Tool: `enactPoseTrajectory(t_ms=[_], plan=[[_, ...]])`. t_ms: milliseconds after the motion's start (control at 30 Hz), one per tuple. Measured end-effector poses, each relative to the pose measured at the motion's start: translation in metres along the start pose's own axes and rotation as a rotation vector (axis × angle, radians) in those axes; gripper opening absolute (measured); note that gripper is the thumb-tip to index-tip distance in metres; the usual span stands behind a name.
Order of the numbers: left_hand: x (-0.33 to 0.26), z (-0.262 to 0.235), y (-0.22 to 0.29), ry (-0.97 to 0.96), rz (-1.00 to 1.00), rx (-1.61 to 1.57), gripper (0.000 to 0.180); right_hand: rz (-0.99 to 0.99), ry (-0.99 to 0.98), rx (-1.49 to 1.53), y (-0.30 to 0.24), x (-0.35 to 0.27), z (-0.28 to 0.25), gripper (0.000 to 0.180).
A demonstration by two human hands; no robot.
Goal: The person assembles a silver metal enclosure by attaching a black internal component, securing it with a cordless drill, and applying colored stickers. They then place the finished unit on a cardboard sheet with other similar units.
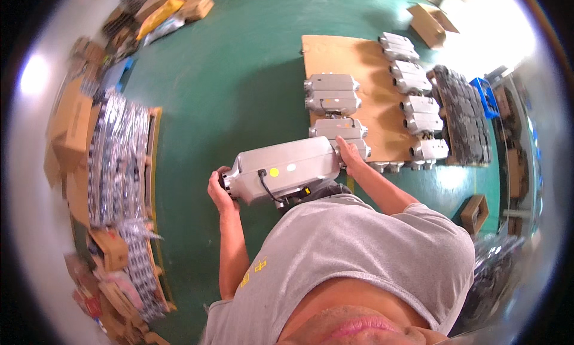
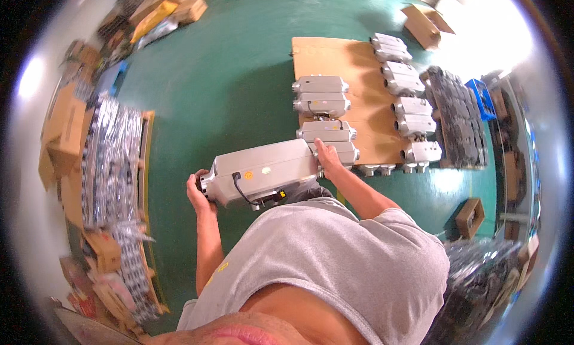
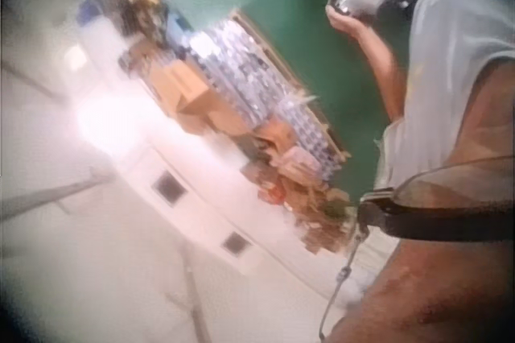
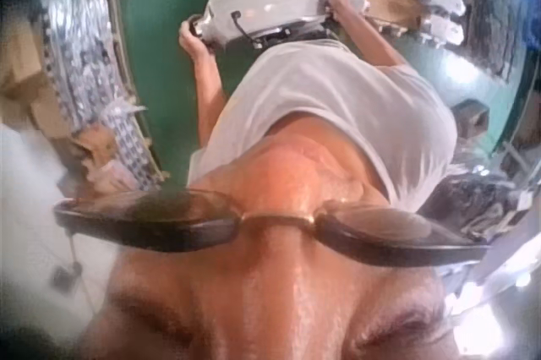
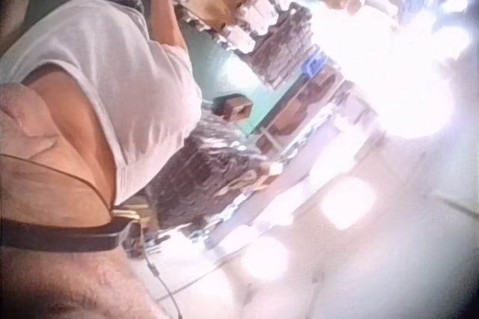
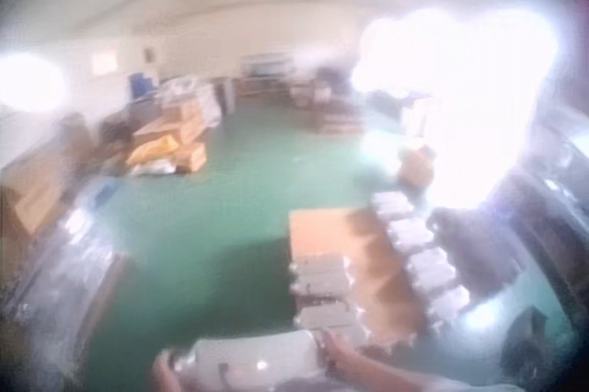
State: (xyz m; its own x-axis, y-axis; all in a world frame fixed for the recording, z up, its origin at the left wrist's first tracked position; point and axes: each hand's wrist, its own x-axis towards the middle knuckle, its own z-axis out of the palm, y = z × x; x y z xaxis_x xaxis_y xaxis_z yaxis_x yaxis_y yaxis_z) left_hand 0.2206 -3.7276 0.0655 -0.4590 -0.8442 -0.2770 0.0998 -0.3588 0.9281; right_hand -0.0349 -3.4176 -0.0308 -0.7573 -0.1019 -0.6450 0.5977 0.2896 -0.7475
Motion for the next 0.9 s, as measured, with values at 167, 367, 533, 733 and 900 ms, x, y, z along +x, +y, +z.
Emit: enactPoseTrajectory(t_ms=[167,367,533,733,900], plan=[[0.072,0.048,0.021,-0.160,-0.065,0.066,0.040,0.012,0.087,0.144,0.002,0.000,0.008,0.076],[0.183,0.112,0.011,-0.270,-0.107,0.174,0.036,0.146,0.203,0.287,-0.029,0.048,0.046,0.069],[0.258,0.170,0.041,-0.305,-0.140,0.234,0.037,0.073,0.277,0.267,-0.062,0.111,0.087,0.065],[0.355,0.206,0.042,-0.320,-0.191,0.301,0.039,0.123,0.269,0.296,-0.129,0.170,0.121,0.062],[0.438,0.251,0.027,-0.318,-0.322,0.312,0.028,0.194,0.354,0.292,-0.185,0.183,0.146,0.068]])
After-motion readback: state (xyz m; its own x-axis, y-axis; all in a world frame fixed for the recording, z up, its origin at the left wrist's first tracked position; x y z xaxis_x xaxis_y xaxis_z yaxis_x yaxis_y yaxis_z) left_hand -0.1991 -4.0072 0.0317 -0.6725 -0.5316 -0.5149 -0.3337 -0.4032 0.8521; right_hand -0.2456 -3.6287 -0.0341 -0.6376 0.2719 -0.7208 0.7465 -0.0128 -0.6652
